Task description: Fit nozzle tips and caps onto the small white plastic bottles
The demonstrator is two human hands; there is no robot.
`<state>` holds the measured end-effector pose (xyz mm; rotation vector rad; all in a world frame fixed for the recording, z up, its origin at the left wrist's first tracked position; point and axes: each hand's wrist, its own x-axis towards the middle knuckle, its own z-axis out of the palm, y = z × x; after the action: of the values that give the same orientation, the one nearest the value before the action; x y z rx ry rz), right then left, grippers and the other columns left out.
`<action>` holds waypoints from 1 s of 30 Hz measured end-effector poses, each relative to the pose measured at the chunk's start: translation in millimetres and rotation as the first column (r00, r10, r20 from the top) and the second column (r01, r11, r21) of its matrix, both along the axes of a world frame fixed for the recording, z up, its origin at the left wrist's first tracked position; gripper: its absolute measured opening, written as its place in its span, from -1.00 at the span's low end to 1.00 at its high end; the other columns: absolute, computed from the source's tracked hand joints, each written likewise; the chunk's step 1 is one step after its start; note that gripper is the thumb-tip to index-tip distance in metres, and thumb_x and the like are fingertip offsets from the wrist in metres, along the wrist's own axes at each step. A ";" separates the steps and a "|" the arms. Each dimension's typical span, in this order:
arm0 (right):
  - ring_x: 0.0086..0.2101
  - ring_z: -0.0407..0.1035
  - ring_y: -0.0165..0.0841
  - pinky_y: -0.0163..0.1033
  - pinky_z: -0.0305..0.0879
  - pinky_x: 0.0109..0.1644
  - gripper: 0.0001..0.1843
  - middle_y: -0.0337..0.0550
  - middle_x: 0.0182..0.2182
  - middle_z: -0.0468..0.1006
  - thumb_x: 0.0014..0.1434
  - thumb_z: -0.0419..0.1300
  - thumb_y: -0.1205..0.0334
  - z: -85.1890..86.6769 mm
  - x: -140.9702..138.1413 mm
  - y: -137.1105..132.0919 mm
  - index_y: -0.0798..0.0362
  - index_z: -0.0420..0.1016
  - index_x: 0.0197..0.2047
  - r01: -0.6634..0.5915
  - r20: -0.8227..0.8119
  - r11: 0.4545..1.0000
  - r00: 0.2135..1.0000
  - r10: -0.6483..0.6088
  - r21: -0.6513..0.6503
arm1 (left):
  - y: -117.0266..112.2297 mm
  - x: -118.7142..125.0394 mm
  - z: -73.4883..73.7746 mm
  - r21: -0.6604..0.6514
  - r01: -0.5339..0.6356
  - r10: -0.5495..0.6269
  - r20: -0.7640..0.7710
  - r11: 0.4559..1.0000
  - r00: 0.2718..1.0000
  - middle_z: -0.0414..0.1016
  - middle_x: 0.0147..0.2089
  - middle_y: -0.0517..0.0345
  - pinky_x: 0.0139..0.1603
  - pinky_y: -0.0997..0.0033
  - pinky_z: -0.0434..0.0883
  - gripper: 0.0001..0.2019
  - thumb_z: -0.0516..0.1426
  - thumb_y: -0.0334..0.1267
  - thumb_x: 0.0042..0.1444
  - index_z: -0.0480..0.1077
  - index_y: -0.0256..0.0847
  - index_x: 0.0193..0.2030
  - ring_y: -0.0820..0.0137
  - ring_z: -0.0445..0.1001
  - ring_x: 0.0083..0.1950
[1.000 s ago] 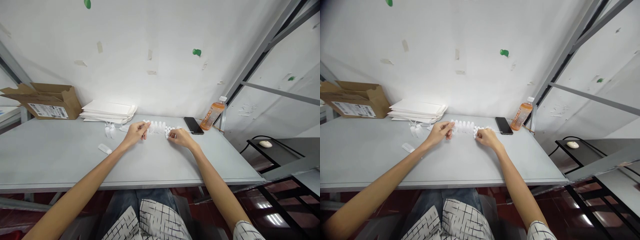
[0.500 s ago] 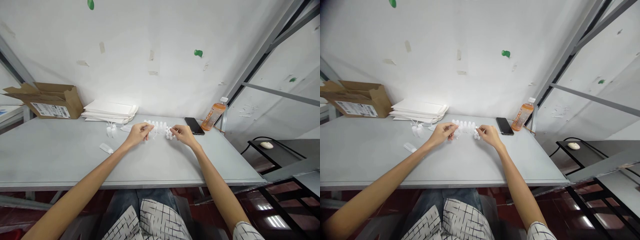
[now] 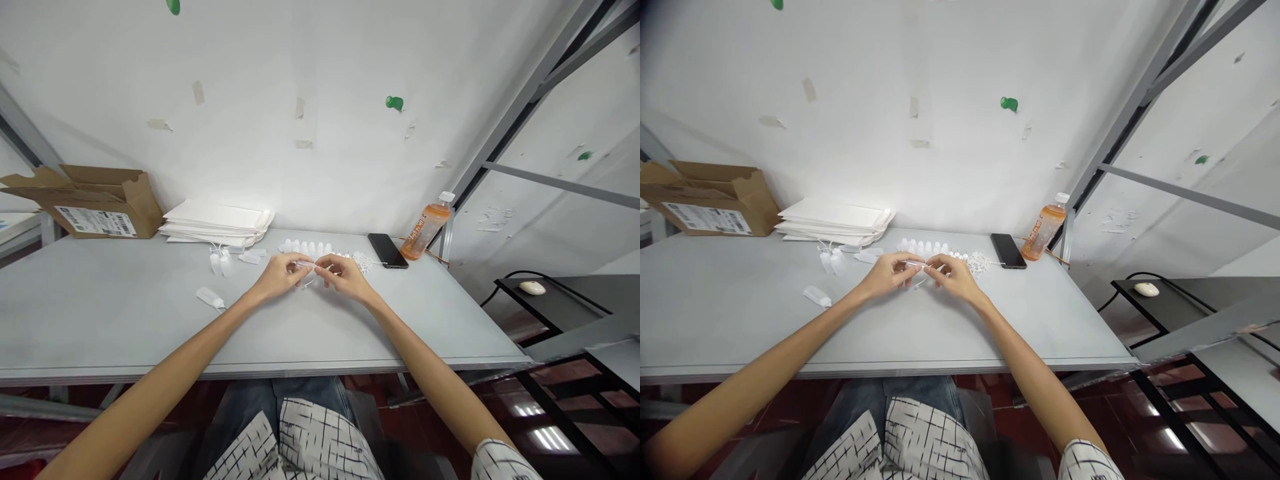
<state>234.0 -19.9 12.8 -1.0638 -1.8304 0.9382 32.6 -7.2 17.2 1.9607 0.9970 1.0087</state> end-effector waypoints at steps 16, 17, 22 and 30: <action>-0.39 0.54 -0.32 -0.36 0.27 -0.54 -0.68 -0.07 -0.29 0.62 0.10 0.30 0.03 5.1 -0.3 -1.8 0.10 0.56 -0.18 0.008 -0.023 0.999 1.000 -0.008 -0.039 | 0.1 -1.7 2.8 -0.017 0.038 -0.038 -0.003 0.999 0.999 0.60 -0.13 -0.03 -0.51 0.47 0.35 -0.64 0.19 -0.03 0.12 0.56 -0.30 -0.15 0.49 0.43 -0.53; -0.39 0.54 -0.32 -0.37 0.27 -0.54 -0.68 -0.07 -0.29 0.62 0.10 0.29 0.03 5.6 0.0 -1.9 0.10 0.56 -0.18 0.007 -0.021 0.999 1.000 -0.008 -0.038 | 0.0 -1.7 3.0 -0.020 0.039 -0.039 0.002 0.999 0.999 0.60 -0.14 -0.03 -0.52 0.47 0.35 -0.64 0.20 -0.02 0.11 0.56 -0.30 -0.15 0.49 0.43 -0.54; -0.39 0.53 -0.33 -0.36 0.28 -0.55 -0.68 -0.07 -0.30 0.62 0.11 0.28 0.02 5.2 1.4 -1.0 0.09 0.57 -0.19 0.024 -0.029 1.000 0.999 -0.025 -0.015 | -0.6 -1.3 4.6 -0.041 0.042 -0.040 0.031 0.998 0.999 0.60 -0.30 0.05 -0.54 0.49 0.34 -0.66 0.22 -0.03 0.09 0.57 -0.28 -0.17 0.49 0.41 -0.56; -0.42 0.54 -0.33 -0.35 0.32 -0.50 -0.73 -0.13 -0.43 0.61 0.12 0.25 0.07 -0.5 1.5 1.4 0.09 0.57 -0.22 0.072 -0.016 0.995 0.997 -0.071 0.063 | 1.0 -1.5 2.6 -0.055 0.063 -0.061 0.039 0.996 0.997 0.54 -0.46 0.13 -0.55 0.50 0.31 -0.67 0.21 -0.05 0.12 0.60 -0.28 -0.18 0.48 0.39 -0.58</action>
<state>235.5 -18.5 12.3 -1.0740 -1.7876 0.8373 31.1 -6.2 19.8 1.9082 0.9279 0.9693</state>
